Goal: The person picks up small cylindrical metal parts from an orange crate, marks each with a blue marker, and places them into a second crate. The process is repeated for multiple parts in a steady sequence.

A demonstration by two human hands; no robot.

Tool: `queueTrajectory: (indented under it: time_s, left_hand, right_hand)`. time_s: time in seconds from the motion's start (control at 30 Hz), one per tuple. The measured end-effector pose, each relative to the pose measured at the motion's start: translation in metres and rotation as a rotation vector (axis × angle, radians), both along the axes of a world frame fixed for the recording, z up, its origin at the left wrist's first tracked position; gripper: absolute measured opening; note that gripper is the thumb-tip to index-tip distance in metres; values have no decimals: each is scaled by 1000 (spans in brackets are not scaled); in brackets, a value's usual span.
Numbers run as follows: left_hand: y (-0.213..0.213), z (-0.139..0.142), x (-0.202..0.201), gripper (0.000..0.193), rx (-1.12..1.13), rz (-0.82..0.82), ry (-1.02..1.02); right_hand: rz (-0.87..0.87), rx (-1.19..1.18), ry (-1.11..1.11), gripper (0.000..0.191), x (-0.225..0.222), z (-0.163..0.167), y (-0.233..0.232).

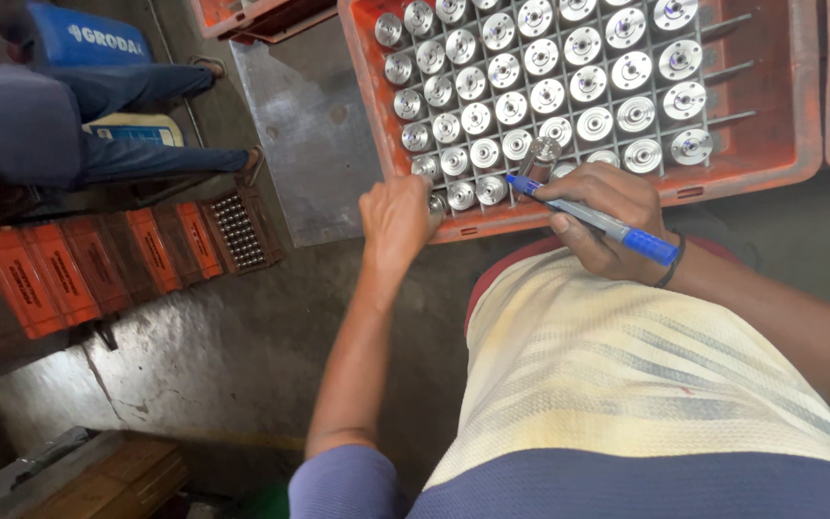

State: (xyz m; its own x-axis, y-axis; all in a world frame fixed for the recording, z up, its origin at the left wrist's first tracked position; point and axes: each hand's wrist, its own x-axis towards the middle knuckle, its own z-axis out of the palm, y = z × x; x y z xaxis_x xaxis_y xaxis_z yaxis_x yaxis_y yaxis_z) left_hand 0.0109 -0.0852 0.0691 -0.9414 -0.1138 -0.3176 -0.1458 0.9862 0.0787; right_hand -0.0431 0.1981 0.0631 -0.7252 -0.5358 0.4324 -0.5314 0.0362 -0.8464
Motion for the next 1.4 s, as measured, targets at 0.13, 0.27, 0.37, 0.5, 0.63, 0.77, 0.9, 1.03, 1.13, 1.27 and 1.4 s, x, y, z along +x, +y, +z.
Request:
queueTrajectory:
  time_s: [0.13,0.27,0.37,0.5,0.63,0.77,0.9,1.03,1.13,1.27,1.4]
  left_hand:
    - [0,-5,-8,29,79,-29,40]
    - [-6,44,-15,42,193,-76,68]
    - [-27,93,-8,44,412,197,83]
    - [-22,69,-1,41,970,244,477]
    - [12,-23,-4,18,348,194,550]
    - [9,-37,0,17,235,110,498]
    - [-6,4,11,23,393,33,126]
    - [-4,14,20,49,558,-99,47]
    - [-9,8,25,52,440,-155,146]
    - [-30,13,31,46,507,5,341]
    - [-10,-3,33,48,1710,328,460]
  right_hand:
    - [2,-3,-15,20,0,-2,1]
    - [-27,-6,-23,20,0,-2,5]
    - [-51,-14,-49,20,0,-1,9]
    - [-39,-27,-97,20,0,-1,10]
    - [-48,-2,-54,19,-1,-1,8]
    - [-48,-16,-88,20,-4,-1,10]
    - [-84,14,-99,19,-5,-1,16]
    - [-92,17,-131,21,-6,-3,18]
    - [-73,8,-129,21,-7,-5,17]
    - [-82,0,-105,21,-8,-1,14]
    - [-34,36,194,13,-8,10,0]
